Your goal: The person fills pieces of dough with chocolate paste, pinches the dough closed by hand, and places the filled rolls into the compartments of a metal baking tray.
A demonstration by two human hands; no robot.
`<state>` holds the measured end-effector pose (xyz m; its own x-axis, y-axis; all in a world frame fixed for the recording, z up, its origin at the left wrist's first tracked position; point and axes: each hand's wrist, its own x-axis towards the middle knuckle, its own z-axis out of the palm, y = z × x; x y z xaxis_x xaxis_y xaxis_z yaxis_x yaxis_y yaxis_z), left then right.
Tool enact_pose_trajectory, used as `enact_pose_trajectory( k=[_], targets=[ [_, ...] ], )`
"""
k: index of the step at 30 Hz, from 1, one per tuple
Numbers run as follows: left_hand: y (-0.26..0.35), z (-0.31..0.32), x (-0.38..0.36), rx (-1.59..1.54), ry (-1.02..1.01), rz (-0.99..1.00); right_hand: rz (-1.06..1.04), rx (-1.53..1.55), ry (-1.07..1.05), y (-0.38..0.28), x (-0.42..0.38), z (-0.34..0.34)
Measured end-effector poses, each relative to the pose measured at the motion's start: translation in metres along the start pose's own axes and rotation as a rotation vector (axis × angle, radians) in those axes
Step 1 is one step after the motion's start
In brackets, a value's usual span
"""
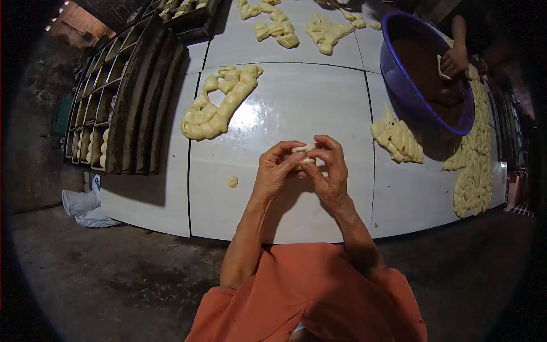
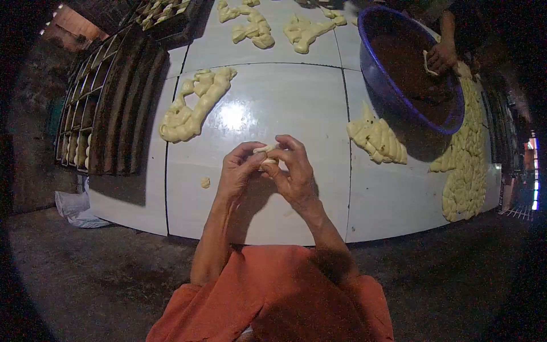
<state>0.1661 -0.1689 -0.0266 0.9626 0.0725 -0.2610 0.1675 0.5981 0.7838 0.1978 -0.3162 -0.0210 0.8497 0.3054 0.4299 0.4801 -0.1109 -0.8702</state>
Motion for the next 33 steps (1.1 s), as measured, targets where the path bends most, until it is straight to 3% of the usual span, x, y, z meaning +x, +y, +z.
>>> enact_pose_trajectory(
  k=[2,5,7,10,13,15,18,19,21,22,23,24,25,28,29,33],
  targets=[
    [0.006,0.005,-0.002,0.108,0.020,-0.060,0.171,0.304,0.111,-0.009,-0.004,0.012],
    [-0.001,0.001,-0.005,0.088,-0.108,-0.063,0.013,-0.063,0.181,0.008,-0.010,0.012],
    [-0.001,0.010,-0.010,0.115,-0.075,0.006,-0.137,-0.260,0.275,0.022,-0.008,0.015],
    [-0.008,0.015,-0.013,0.132,-0.029,0.016,-0.025,-0.188,0.310,0.022,-0.008,0.014],
    [-0.001,0.015,-0.010,0.270,0.146,0.011,0.372,-0.068,0.124,0.016,-0.004,0.009],
    [0.001,0.012,-0.009,0.227,0.155,-0.047,0.439,-0.010,0.028,0.007,-0.003,0.002],
    [-0.002,-0.002,-0.014,0.087,0.138,-0.188,0.169,-0.079,-0.089,-0.024,-0.004,-0.005],
    [-0.006,-0.007,-0.016,0.042,0.118,-0.247,0.188,-0.067,-0.147,-0.018,-0.010,-0.008],
    [-0.012,-0.009,-0.021,0.554,0.213,-0.089,0.308,-0.029,-0.193,-0.002,-0.021,-0.011],
    [-0.011,-0.004,-0.024,0.862,0.165,0.142,0.409,0.000,-0.179,0.004,-0.022,-0.009],
    [-0.009,0.001,-0.028,1.176,0.192,0.391,0.425,-0.183,-0.244,0.007,-0.021,-0.009],
    [-0.002,0.004,-0.029,1.186,0.193,0.343,0.443,-0.240,-0.265,0.019,-0.030,-0.009],
    [-0.009,-0.008,-0.022,1.371,0.090,0.501,0.412,-0.248,-0.265,0.025,-0.034,-0.008],
    [-0.024,0.000,-0.020,1.731,-0.019,0.436,0.475,-0.265,-0.297,0.014,-0.029,-0.027],
    [-0.026,0.004,-0.019,1.741,-0.022,0.414,0.449,-0.197,-0.162,0.016,-0.032,-0.037],
    [-0.026,0.013,-0.015,1.653,-0.006,0.331,0.647,-0.400,0.304,0.037,-0.046,-0.134]
  ],
)
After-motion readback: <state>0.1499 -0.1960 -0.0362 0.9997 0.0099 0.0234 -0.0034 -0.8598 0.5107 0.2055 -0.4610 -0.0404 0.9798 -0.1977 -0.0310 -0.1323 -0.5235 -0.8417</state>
